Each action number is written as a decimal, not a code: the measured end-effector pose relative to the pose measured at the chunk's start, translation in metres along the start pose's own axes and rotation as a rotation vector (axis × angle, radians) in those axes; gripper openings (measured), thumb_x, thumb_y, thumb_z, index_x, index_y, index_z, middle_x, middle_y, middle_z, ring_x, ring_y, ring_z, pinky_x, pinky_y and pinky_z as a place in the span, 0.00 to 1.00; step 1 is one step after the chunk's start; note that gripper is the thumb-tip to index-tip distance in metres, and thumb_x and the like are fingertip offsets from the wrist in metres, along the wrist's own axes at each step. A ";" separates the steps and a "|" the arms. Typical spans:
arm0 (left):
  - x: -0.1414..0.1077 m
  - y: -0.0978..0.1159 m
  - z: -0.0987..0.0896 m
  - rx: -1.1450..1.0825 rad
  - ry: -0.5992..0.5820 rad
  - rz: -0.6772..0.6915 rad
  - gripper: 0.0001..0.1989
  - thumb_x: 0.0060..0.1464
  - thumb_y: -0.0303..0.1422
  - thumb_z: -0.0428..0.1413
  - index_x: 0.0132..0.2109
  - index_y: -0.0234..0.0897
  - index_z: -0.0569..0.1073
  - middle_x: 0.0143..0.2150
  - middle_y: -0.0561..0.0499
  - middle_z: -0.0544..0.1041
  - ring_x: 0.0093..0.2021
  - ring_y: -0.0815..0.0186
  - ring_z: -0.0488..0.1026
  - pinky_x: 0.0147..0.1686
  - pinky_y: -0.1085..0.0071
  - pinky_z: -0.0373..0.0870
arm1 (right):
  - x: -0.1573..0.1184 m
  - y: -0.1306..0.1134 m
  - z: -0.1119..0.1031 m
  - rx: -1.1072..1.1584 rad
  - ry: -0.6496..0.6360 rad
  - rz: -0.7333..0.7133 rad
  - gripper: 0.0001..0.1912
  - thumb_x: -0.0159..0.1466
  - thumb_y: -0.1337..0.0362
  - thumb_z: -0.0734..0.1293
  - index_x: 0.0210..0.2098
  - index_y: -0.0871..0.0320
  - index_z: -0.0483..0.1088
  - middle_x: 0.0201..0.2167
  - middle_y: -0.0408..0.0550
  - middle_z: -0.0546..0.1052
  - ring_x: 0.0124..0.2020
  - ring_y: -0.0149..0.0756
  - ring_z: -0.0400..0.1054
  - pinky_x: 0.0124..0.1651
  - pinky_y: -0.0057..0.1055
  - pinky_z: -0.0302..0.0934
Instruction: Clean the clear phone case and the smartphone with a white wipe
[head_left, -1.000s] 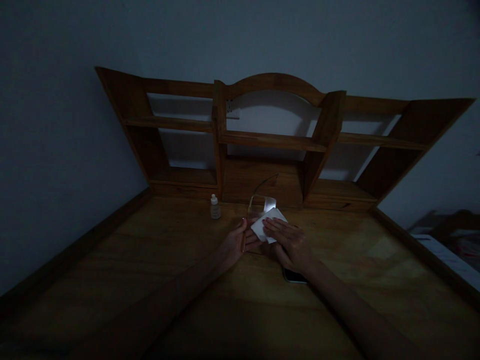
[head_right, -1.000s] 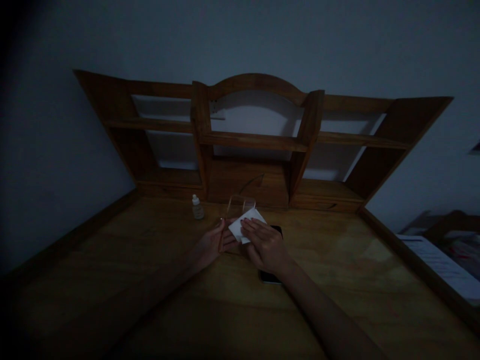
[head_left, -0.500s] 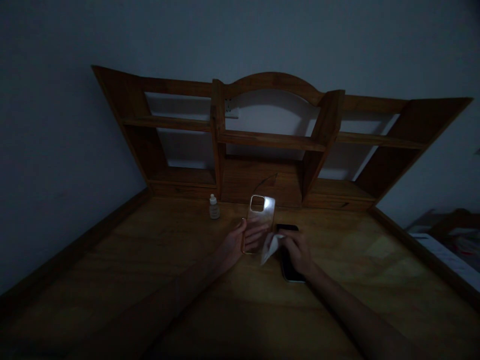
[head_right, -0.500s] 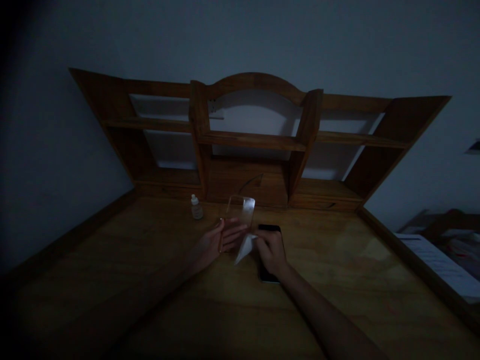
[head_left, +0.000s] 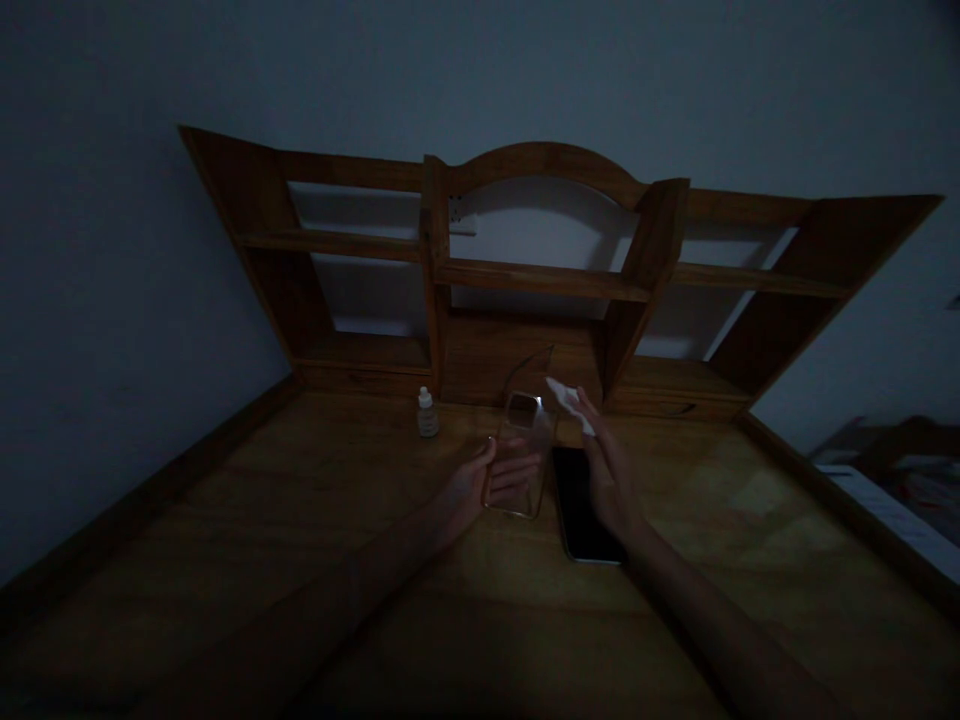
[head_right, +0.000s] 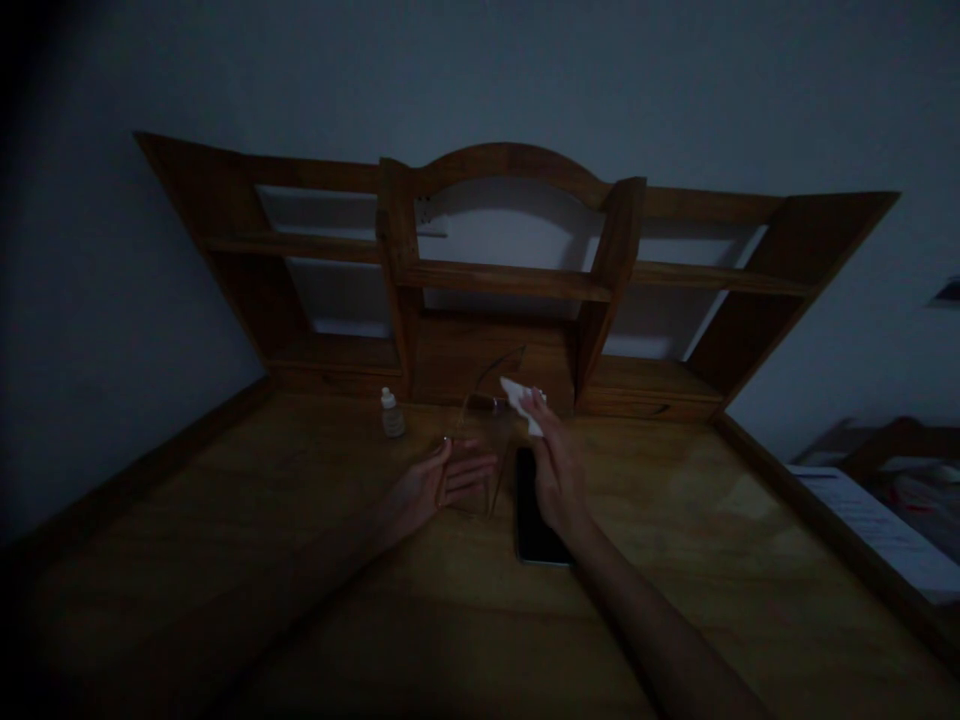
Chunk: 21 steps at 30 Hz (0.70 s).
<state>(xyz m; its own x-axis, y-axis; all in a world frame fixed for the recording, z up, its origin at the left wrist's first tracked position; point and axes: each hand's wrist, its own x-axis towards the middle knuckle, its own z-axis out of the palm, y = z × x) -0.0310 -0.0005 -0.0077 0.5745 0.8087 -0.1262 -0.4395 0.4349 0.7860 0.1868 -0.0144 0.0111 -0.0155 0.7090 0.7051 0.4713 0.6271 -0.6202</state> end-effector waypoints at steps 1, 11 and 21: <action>0.001 -0.001 -0.001 -0.002 0.003 -0.006 0.25 0.68 0.46 0.46 0.62 0.32 0.67 0.60 0.35 0.73 0.59 0.54 0.72 0.62 0.56 0.63 | -0.001 -0.003 0.001 -0.071 -0.127 -0.104 0.24 0.73 0.65 0.55 0.68 0.51 0.60 0.70 0.48 0.59 0.71 0.42 0.51 0.72 0.49 0.45; 0.005 -0.001 -0.002 -0.095 0.175 -0.015 0.20 0.68 0.40 0.49 0.57 0.30 0.71 0.51 0.35 0.78 0.51 0.55 0.77 0.56 0.58 0.70 | -0.008 0.002 0.012 -0.318 -0.379 -0.268 0.32 0.69 0.75 0.54 0.71 0.53 0.52 0.71 0.50 0.56 0.73 0.42 0.46 0.71 0.56 0.50; 0.003 0.009 0.010 -0.146 0.204 0.001 0.21 0.70 0.37 0.43 0.58 0.27 0.70 0.52 0.35 0.77 0.49 0.58 0.78 0.52 0.63 0.72 | -0.011 -0.003 0.011 -0.233 -0.427 -0.295 0.24 0.67 0.72 0.58 0.60 0.55 0.69 0.62 0.51 0.69 0.66 0.46 0.61 0.67 0.57 0.57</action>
<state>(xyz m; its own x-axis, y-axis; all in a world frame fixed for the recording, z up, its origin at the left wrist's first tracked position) -0.0265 0.0017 0.0056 0.4296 0.8658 -0.2565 -0.5438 0.4748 0.6920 0.1762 -0.0200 0.0016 -0.5084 0.6123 0.6055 0.5741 0.7651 -0.2917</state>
